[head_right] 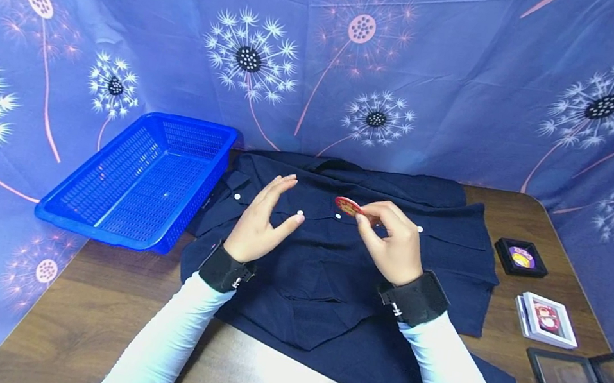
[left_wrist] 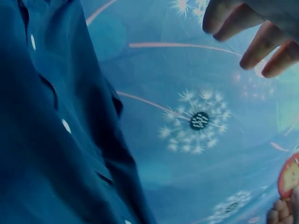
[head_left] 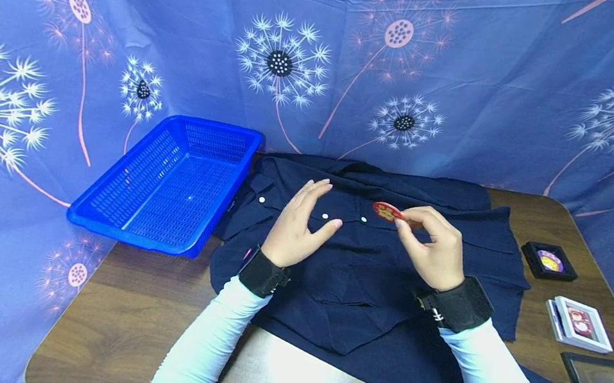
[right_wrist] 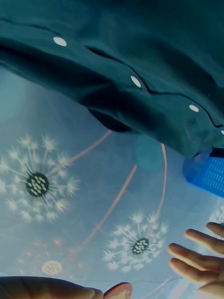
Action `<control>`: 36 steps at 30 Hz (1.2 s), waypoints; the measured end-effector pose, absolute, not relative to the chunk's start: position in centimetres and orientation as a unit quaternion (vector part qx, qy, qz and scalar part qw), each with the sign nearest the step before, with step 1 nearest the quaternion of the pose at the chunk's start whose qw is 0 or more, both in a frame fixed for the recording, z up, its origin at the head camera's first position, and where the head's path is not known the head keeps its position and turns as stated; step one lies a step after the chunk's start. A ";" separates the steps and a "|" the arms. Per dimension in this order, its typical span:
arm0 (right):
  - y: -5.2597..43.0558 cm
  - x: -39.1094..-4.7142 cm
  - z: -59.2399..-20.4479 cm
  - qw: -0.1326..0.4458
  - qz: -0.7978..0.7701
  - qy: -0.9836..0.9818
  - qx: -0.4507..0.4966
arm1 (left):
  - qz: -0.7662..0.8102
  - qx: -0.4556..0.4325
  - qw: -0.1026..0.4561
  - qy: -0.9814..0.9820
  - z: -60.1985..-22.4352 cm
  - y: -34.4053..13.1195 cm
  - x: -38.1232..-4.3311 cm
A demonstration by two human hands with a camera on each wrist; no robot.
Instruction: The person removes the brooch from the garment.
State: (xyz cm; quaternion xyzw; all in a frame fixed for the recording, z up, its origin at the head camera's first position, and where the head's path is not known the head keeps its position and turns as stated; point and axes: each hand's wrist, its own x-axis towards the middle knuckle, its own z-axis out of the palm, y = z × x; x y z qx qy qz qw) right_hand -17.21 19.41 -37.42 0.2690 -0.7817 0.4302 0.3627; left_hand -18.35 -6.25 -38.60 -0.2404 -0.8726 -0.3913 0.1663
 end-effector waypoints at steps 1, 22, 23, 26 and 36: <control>19.8 -17.1 -37.5 0.362 0.434 -0.783 0.260 | -0.378 -0.240 0.172 -0.878 -38.8 -6.4 -18.4; 29.4 -12.6 -40.6 0.315 0.517 -0.791 0.086 | -0.203 -0.188 0.022 -0.961 -41.5 -8.3 -19.1; 29.8 -12.4 -40.6 0.312 0.515 -0.795 0.072 | -0.193 -0.188 0.010 -0.963 -41.7 -8.3 -19.1; 30.8 -11.5 -40.7 0.305 0.510 -0.803 0.043 | -0.166 -0.191 -0.018 -0.967 -42.2 -8.2 -19.4; 34.3 -9.0 -41.8 0.307 0.469 -0.827 -0.047 | -0.132 -0.191 -0.098 -0.968 -43.5 -7.9 -19.9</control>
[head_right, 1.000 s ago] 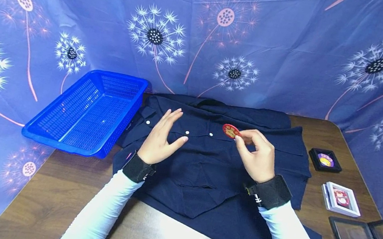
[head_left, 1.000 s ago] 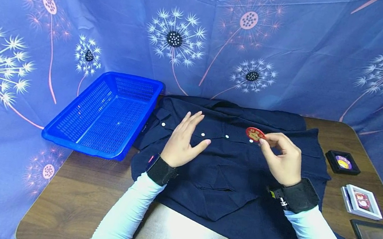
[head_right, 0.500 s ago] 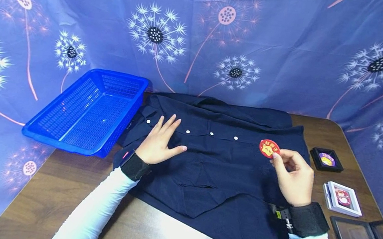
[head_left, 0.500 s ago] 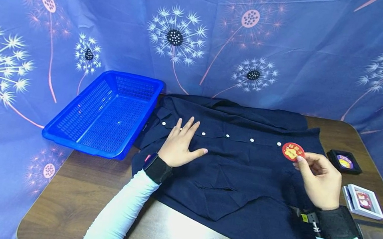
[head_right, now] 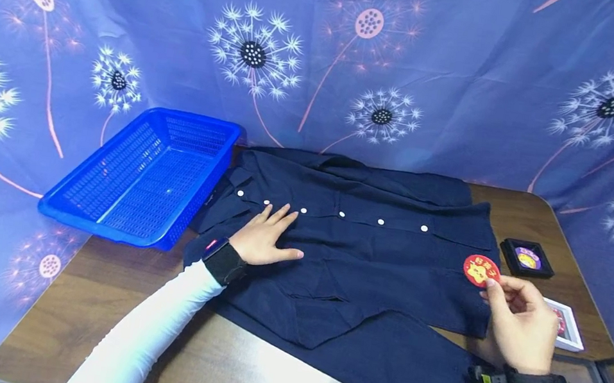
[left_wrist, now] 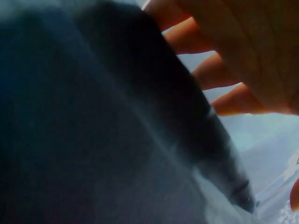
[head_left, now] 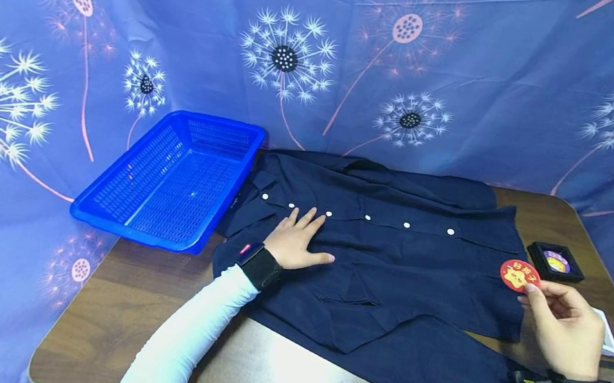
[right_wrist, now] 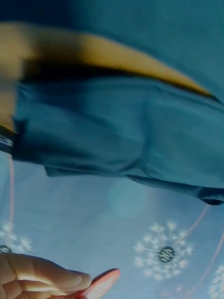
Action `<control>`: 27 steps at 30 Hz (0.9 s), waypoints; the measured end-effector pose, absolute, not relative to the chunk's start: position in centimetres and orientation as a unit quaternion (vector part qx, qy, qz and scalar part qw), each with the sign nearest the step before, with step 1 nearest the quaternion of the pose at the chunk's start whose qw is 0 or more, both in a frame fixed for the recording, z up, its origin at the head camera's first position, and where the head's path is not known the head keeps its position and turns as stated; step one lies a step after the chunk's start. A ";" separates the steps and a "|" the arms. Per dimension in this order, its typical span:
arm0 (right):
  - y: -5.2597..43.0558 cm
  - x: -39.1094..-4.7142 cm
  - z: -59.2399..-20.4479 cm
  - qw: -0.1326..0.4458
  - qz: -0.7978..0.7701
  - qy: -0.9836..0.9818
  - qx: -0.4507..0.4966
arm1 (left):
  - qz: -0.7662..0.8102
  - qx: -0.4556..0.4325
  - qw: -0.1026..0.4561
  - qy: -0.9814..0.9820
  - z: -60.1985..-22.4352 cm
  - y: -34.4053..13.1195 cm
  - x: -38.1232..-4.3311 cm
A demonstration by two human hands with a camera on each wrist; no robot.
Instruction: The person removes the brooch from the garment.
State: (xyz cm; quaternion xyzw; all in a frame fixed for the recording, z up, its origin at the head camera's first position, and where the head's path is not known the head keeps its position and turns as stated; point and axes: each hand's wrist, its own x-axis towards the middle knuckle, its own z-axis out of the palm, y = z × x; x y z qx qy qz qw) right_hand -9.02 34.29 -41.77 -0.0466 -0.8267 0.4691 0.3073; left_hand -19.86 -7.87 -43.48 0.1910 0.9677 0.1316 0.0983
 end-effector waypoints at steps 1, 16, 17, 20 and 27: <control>34.6 -8.7 -41.8 0.309 0.460 -0.830 -0.053 | 0.126 0.193 0.108 0.967 -43.5 -7.8 -19.9; 39.0 -5.8 -42.8 0.302 0.496 -0.790 -0.198 | 0.049 0.208 0.164 0.963 -43.6 -6.3 -19.5; 39.4 -5.6 -43.0 0.305 0.491 -0.791 -0.201 | 0.046 0.209 0.165 0.963 -43.6 -6.2 -19.5; 40.6 -4.8 -43.7 0.317 0.515 -0.773 -0.189 | 0.043 0.210 0.165 0.963 -43.8 -6.0 -19.5; 43.7 -3.2 -45.5 0.257 0.569 -0.746 -0.231 | 0.041 0.211 0.167 0.962 -43.7 -5.9 -19.5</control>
